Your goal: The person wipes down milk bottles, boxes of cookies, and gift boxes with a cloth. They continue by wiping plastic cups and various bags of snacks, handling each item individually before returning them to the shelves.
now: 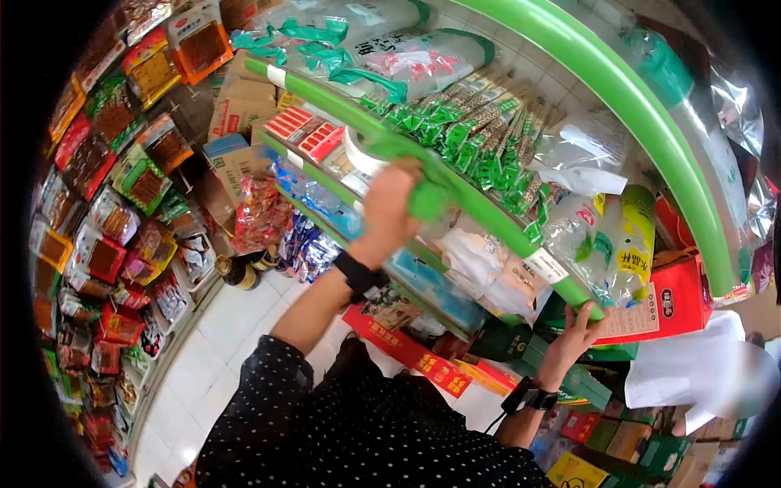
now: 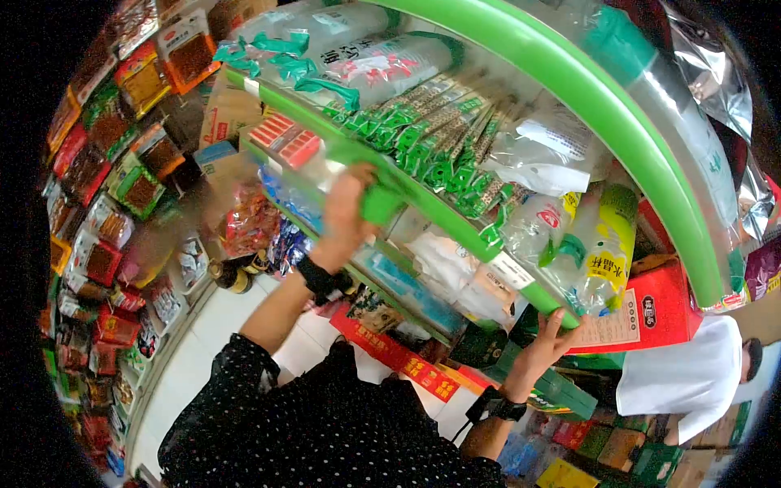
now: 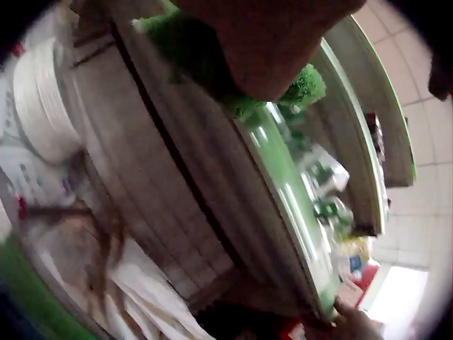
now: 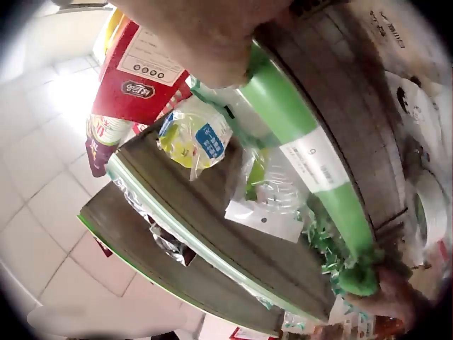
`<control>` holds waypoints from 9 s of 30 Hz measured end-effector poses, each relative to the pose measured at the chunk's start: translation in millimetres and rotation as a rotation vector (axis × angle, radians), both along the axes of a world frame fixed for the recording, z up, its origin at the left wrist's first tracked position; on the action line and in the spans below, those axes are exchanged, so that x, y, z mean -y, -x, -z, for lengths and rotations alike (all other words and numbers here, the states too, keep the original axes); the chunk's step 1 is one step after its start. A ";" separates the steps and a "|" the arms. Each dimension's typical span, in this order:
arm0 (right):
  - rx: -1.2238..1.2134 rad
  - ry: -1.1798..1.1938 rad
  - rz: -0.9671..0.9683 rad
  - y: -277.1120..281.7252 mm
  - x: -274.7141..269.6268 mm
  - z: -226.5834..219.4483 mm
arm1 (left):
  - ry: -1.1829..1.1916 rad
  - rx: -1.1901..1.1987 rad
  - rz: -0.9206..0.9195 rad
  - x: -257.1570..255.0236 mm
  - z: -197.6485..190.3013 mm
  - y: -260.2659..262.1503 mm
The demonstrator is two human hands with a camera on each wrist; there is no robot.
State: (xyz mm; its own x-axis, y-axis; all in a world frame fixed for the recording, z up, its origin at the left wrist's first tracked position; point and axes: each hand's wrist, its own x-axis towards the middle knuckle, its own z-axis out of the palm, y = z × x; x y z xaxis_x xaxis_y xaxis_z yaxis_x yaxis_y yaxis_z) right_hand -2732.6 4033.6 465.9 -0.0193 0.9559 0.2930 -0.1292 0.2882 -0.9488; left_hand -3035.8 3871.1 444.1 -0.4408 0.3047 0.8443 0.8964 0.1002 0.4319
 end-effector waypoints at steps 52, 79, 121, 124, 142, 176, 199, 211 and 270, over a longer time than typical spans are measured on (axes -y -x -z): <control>0.135 0.149 0.013 -7.1 -5.6 -2.1 | -0.236 0.175 -0.332 80.6 -7.6 219.9; 0.061 0.064 0.006 -6.1 -8.6 -2.7 | -0.296 0.489 0.281 -44.7 -0.6 -78.4; -0.209 0.246 -0.384 -68.7 -15.3 5.9 | -0.221 1.969 1.186 -32.9 10.7 -207.5; -0.134 0.250 -0.255 -50.6 6.0 9.4 | -0.357 1.487 1.045 14.7 13.6 -151.1; -0.285 0.600 -0.449 235.8 112.8 16.0 | -1.056 1.738 1.082 136.2 -2.4 129.8; -0.270 0.478 -0.343 253.1 108.5 18.5 | -0.171 0.130 -0.105 105.0 -20.5 231.1; -0.228 0.437 -0.360 245.9 109.2 17.2 | -0.340 0.288 -0.266 154.6 -5.7 379.2; -0.183 0.444 -0.362 246.0 107.5 14.8 | -0.670 1.349 0.329 196.1 -35.2 473.3; 0.094 -0.178 -0.317 449.5 264.5 -68.7 | -0.574 1.647 1.002 366.0 1.4 471.9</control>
